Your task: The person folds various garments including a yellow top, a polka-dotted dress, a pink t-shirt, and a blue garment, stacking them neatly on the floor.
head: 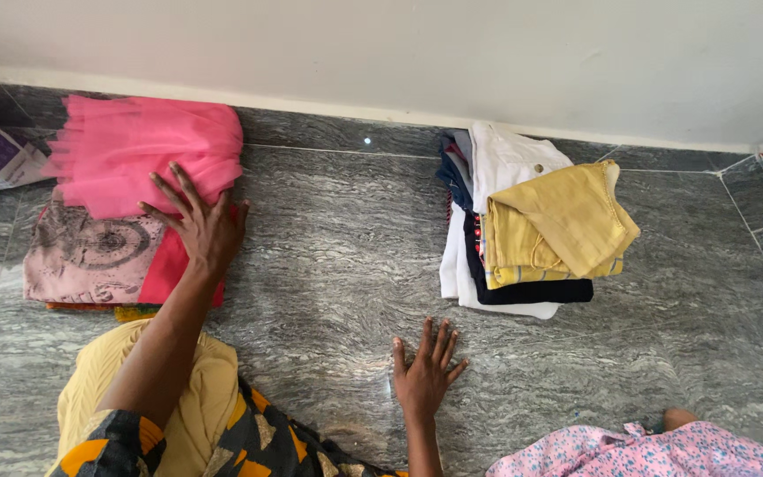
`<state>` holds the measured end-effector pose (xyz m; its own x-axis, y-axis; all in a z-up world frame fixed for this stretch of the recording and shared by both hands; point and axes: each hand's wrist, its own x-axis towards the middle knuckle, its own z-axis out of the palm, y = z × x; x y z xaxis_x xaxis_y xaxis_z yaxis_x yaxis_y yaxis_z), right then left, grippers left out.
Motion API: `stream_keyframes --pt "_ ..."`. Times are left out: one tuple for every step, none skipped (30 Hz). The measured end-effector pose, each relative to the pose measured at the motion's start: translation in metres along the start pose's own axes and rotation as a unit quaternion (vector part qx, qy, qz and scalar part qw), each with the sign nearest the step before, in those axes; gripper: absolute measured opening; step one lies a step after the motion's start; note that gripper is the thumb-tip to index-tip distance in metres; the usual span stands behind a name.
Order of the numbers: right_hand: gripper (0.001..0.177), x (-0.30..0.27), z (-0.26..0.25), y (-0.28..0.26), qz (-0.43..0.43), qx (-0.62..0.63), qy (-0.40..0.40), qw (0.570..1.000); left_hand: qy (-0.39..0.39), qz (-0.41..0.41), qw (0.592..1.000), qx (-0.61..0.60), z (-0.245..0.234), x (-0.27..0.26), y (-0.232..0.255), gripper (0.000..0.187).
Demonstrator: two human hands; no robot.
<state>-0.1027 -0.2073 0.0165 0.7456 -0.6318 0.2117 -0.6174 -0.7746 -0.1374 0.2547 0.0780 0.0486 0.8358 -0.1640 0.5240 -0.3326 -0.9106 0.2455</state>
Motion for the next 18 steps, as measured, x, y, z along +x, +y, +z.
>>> stream_keyframes --pt "0.081 0.001 0.0 -0.001 0.0 0.002 0.002 1.0 -0.015 -0.007 1.0 0.001 0.004 0.001 -0.003 0.041" --pt "0.081 0.001 -0.001 0.0 0.001 0.003 0.004 1.0 -0.03 -0.013 0.999 0.001 0.008 0.001 -0.006 0.041" --pt "0.081 0.001 -0.001 -0.001 0.005 0.003 -0.004 1.0 -0.045 -0.019 0.999 0.002 0.01 0.001 -0.007 0.042" --pt "0.081 0.0 -0.001 0.0 0.008 0.003 -0.011 1.0 -0.024 -0.011 1.0 -0.006 0.012 0.0 -0.008 0.042" --pt "0.082 -0.001 -0.002 0.001 0.012 0.003 -0.018 1.0 -0.003 -0.003 1.0 -0.014 0.011 -0.002 -0.008 0.043" --pt "0.081 -0.001 -0.002 0.0 0.011 0.001 -0.017 1.0 0.018 0.005 1.0 -0.022 0.01 0.0 -0.007 0.044" --pt "0.081 -0.001 -0.003 0.0 0.01 -0.001 -0.016 1.0 0.03 0.0 0.999 -0.01 0.006 0.0 -0.007 0.041" --pt "0.08 0.0 -0.003 0.0 0.009 -0.003 -0.015 1.0 0.042 -0.005 0.999 0.002 0.001 0.0 -0.006 0.039" --pt "0.08 0.0 -0.002 -0.001 0.004 0.001 -0.008 1.0 0.054 -0.011 0.998 0.013 -0.005 0.001 -0.006 0.037" --pt "0.08 0.0 -0.002 0.0 -0.001 0.004 -0.002 1.0 0.073 -0.011 0.997 0.006 -0.012 0.002 -0.006 0.038" --pt "0.08 -0.001 -0.001 0.0 -0.006 0.007 0.004 1.0 0.092 -0.011 0.996 -0.002 -0.019 0.005 -0.008 0.039" --pt "0.081 -0.001 -0.001 0.001 -0.005 0.01 0.004 1.0 0.111 -0.011 0.994 -0.01 -0.026 0.007 -0.009 0.04" --pt "0.081 -0.001 0.0 0.001 -0.005 0.012 0.005 1.0 0.106 -0.021 0.994 -0.016 -0.033 0.008 -0.012 0.04" --pt "0.081 -0.002 0.0 0.002 -0.004 0.016 0.006 1.0 0.101 -0.03 0.994 -0.021 -0.04 0.009 -0.015 0.04" --pt "0.081 -0.002 -0.001 0.004 -0.001 0.017 0.001 1.0 0.096 -0.039 0.994 -0.027 -0.045 0.009 -0.016 0.039" --pt "0.081 -0.002 0.0 0.004 0.001 0.018 -0.005 1.0 0.102 -0.035 0.994 -0.026 -0.051 0.01 -0.017 0.03" --pt "0.081 -0.002 0.0 0.004 0.003 0.02 -0.011 1.0 0.108 -0.031 0.993 -0.026 -0.058 0.01 -0.02 0.022" --pt "0.081 -0.001 0.001 0.003 0.002 0.021 -0.008 1.0 0.114 -0.028 0.993 -0.026 -0.065 0.01 -0.021 0.018"
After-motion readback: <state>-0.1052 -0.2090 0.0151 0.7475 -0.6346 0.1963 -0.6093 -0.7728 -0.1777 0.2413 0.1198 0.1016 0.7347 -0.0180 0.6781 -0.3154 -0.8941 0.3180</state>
